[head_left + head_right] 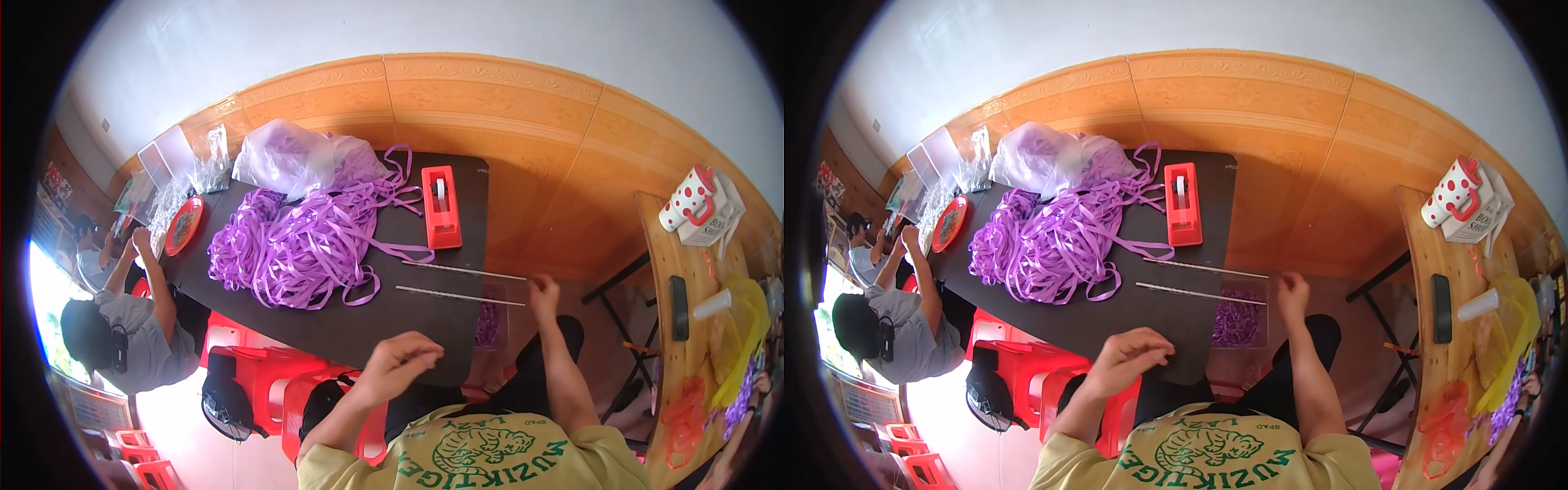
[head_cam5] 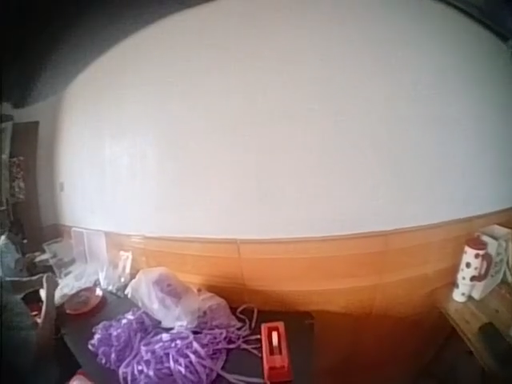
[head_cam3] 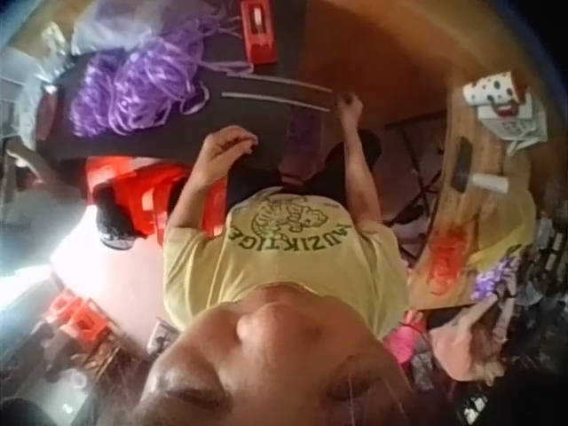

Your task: Weaving purple ribbons around two parallel metal rods to create a decorative item.

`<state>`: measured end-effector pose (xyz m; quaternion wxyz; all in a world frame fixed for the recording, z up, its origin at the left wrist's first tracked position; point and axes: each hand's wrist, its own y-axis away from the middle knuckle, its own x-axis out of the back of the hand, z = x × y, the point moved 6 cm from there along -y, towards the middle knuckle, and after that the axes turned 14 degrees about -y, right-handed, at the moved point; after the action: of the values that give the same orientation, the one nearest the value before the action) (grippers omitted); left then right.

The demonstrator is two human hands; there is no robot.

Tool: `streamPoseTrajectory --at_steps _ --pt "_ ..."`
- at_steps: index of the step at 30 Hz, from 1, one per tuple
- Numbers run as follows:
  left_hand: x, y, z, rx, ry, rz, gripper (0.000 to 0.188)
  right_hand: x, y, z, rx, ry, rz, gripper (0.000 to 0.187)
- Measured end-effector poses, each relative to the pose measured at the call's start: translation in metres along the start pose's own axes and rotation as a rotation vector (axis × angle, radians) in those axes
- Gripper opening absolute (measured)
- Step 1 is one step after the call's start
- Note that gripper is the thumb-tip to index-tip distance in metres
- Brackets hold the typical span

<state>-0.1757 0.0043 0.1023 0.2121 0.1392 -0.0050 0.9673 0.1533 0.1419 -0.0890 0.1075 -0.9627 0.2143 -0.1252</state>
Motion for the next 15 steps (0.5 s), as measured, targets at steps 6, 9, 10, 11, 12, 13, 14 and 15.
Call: streamPoseTrajectory --at_steps 6,9,10,11,12,13,14,15 --pt "0.046 0.001 -0.001 -0.025 -0.125 0.224 0.012 0.022 0.009 -0.196 0.265 -0.352 -0.122 0.008" --pt "0.067 -0.006 0.020 -0.140 -0.732 0.505 0.016 0.011 0.038 -0.253 0.345 -0.302 -0.244 0.008" --pt "0.070 -0.006 0.021 -0.202 -1.006 0.650 0.017 0.002 0.049 -0.264 0.353 -0.315 -0.325 0.009" --pt "0.070 -0.007 0.017 -0.189 -1.007 0.658 0.017 -0.007 0.060 -0.273 0.394 -0.278 -0.372 0.009" --pt "0.071 -0.008 0.016 -0.088 -1.130 0.740 0.016 -0.016 0.071 -0.276 0.383 -0.282 -0.437 0.010" --pt "0.074 -0.008 0.013 0.016 -1.252 0.820 0.015 -0.025 0.080 -0.278 0.371 -0.285 -0.501 0.010" --pt "0.075 -0.013 0.002 0.042 -1.272 0.765 0.011 -0.034 0.085 -0.279 0.408 -0.302 -0.542 0.011" --pt "0.076 -0.014 0.000 0.045 -1.271 0.765 0.011 -0.042 0.090 -0.278 0.443 -0.316 -0.579 0.012"
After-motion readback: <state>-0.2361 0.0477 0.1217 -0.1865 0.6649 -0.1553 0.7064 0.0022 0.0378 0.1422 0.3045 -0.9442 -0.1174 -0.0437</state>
